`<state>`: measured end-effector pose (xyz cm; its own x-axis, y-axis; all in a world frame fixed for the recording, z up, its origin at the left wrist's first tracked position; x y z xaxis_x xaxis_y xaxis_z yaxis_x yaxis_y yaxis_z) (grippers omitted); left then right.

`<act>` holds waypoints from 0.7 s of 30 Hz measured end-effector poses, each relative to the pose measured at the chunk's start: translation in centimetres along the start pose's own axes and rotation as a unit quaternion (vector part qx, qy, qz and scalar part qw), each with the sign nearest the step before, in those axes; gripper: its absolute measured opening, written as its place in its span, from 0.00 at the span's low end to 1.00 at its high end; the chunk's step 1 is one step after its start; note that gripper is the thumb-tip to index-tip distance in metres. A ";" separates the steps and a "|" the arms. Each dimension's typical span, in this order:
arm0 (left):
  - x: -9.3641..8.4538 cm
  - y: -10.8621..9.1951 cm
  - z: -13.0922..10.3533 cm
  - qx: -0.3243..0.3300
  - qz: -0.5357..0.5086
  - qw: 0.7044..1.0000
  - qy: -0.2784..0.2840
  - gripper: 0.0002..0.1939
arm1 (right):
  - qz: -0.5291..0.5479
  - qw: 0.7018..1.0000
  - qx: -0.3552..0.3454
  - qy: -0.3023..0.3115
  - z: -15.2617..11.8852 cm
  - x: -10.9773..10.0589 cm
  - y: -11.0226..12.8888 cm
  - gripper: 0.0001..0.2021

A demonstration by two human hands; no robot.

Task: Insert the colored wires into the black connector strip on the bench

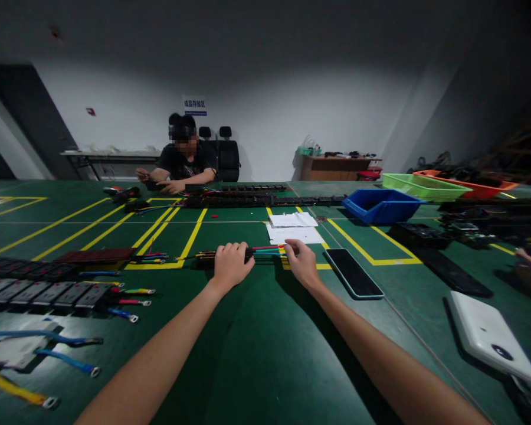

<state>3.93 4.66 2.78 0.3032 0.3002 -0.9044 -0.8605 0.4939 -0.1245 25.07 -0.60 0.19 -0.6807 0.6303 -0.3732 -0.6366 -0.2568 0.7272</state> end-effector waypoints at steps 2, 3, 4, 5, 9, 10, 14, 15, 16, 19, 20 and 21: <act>0.0 0.0 0.0 0.002 0.000 1.000 -0.001 0.16 | -0.012 1.000 -0.004 -0.003 0.0 0.0 -0.1 0.21; 0.0 0.0 0.0 0.003 -0.003 1.000 -0.001 0.16 | -0.015 1.000 -0.010 -0.006 -0.1 0.0 -0.1 0.21; 0.1 0.0 0.0 0.003 -0.006 1.000 -0.001 0.16 | -0.017 1.000 -0.016 -0.008 -0.1 0.0 0.0 0.20; 0.1 0.1 0.1 0.003 -0.009 1.000 0.000 0.16 | -0.019 1.000 -0.019 -0.008 -0.1 0.0 0.0 0.20; 0.3 0.2 0.1 -0.001 -0.021 1.000 0.010 0.16 | -0.040 0.999 0.016 -0.001 -0.2 0.0 -0.5 0.18; 0.3 0.2 0.1 -0.001 -0.023 1.000 0.011 0.17 | -0.045 0.999 0.025 0.003 -0.2 0.1 -0.6 0.18; 0.2 0.1 0.1 0.000 -0.023 1.000 0.013 0.16 | -0.053 0.998 0.027 0.012 -0.2 0.0 -0.4 0.17; 0.2 0.1 0.0 0.000 -0.022 1.000 0.014 0.16 | -0.049 0.999 0.015 0.005 -0.2 -0.1 -0.1 0.17; 0.1 0.1 0.0 -0.001 -0.022 1.000 0.015 0.16 | -0.046 0.999 -0.005 -0.006 -0.2 -0.3 0.4 0.18; 0.1 0.1 0.0 -0.004 -0.025 1.000 0.016 0.16 | -0.047 0.995 -0.081 -0.036 -0.3 -0.7 1.9 0.19; 0.1 0.1 0.0 -0.005 -0.026 1.000 0.016 0.16 | -0.051 0.993 -0.099 -0.040 -0.3 -0.8 2.3 0.20; 0.1 0.1 0.0 -0.005 -0.026 1.000 0.016 0.16 | -0.055 0.992 -0.108 -0.040 -0.4 -0.7 2.5 0.20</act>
<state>3.91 4.77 2.68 0.3351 0.2485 -0.9088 -0.8477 0.5005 -0.1757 23.86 -1.97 2.04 -0.5781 0.7169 -0.3898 -0.7737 -0.3296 0.5412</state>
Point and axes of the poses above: each hand's wrist, its own z-axis towards the middle knuckle, its own x-axis out of the palm, y = z × x, the point moved 6 cm from there along z, towards the middle knuckle, and after that the axes turned 7 degrees about -x, right-handed, at the moved point
